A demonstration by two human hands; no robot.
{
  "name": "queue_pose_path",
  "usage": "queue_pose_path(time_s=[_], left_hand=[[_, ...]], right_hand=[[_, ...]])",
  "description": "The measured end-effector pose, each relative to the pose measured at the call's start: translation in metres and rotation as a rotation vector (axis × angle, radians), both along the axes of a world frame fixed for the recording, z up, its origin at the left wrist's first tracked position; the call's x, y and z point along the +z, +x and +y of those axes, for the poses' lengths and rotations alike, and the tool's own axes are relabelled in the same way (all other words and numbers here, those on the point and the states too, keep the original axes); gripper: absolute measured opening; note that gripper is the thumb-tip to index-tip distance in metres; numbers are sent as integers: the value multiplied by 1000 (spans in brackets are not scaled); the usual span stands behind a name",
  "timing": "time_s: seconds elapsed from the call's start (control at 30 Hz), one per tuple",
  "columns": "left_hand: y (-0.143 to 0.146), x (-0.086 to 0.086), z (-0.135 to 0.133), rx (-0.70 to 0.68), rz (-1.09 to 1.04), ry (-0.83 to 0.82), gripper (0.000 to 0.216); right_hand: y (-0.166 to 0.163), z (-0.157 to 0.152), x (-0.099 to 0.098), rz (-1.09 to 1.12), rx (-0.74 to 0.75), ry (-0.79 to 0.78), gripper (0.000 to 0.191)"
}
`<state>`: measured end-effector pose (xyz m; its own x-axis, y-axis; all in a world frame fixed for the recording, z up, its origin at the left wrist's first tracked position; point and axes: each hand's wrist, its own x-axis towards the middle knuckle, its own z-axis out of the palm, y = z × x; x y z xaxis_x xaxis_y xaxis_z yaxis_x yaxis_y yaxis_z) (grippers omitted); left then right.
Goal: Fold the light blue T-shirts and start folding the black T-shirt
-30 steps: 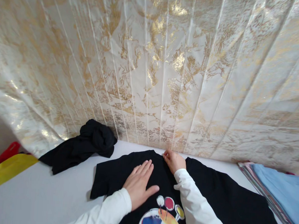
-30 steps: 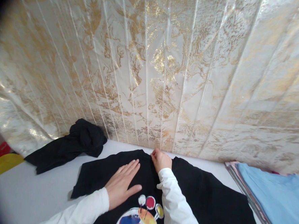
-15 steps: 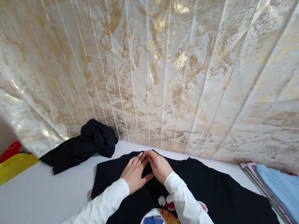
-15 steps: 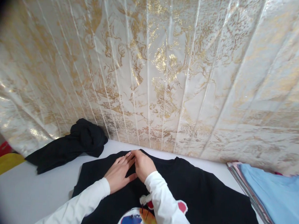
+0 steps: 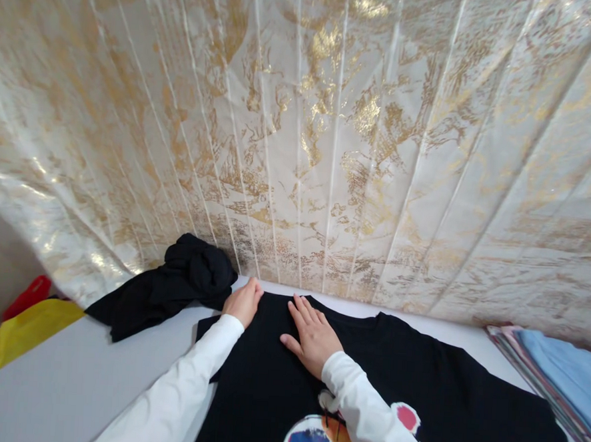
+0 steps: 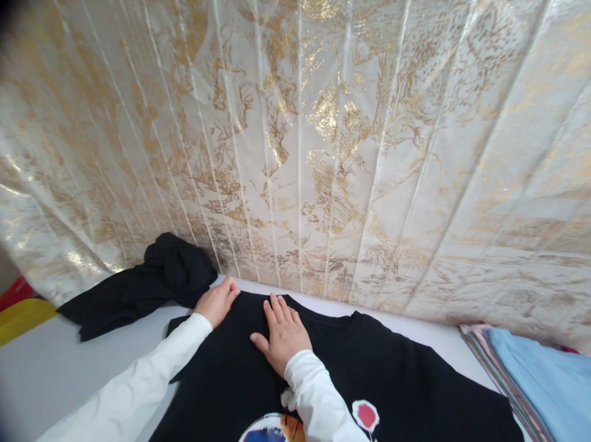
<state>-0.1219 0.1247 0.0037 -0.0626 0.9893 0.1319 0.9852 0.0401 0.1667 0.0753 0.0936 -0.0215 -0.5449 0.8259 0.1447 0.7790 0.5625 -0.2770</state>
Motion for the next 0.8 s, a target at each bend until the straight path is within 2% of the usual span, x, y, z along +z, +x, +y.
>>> queue_pose_path(time_s=[0.13, 0.37, 0.5, 0.57, 0.67, 0.8], left_hand=[[-7, 0, 3, 40, 49, -45, 28], [-7, -8, 0, -96, 82, 5, 23], [-9, -1, -9, -197, 88, 61, 15], [-1, 5, -18, -258, 93, 80, 19], [23, 7, -33, -371, 80, 80, 38], [52, -10, -45, -443, 46, 17, 48]], right_hand=[[-2, 0, -3, -14, -46, 3, 72], [-4, 1, -8, -21, -81, 14, 74], [-4, 1, -8, -19, -89, 14, 74], [-4, 2, -9, -16, -89, 11, 74], [-4, 2, -10, -15, -84, 8, 72], [-5, 2, -12, -22, -92, 9, 66]])
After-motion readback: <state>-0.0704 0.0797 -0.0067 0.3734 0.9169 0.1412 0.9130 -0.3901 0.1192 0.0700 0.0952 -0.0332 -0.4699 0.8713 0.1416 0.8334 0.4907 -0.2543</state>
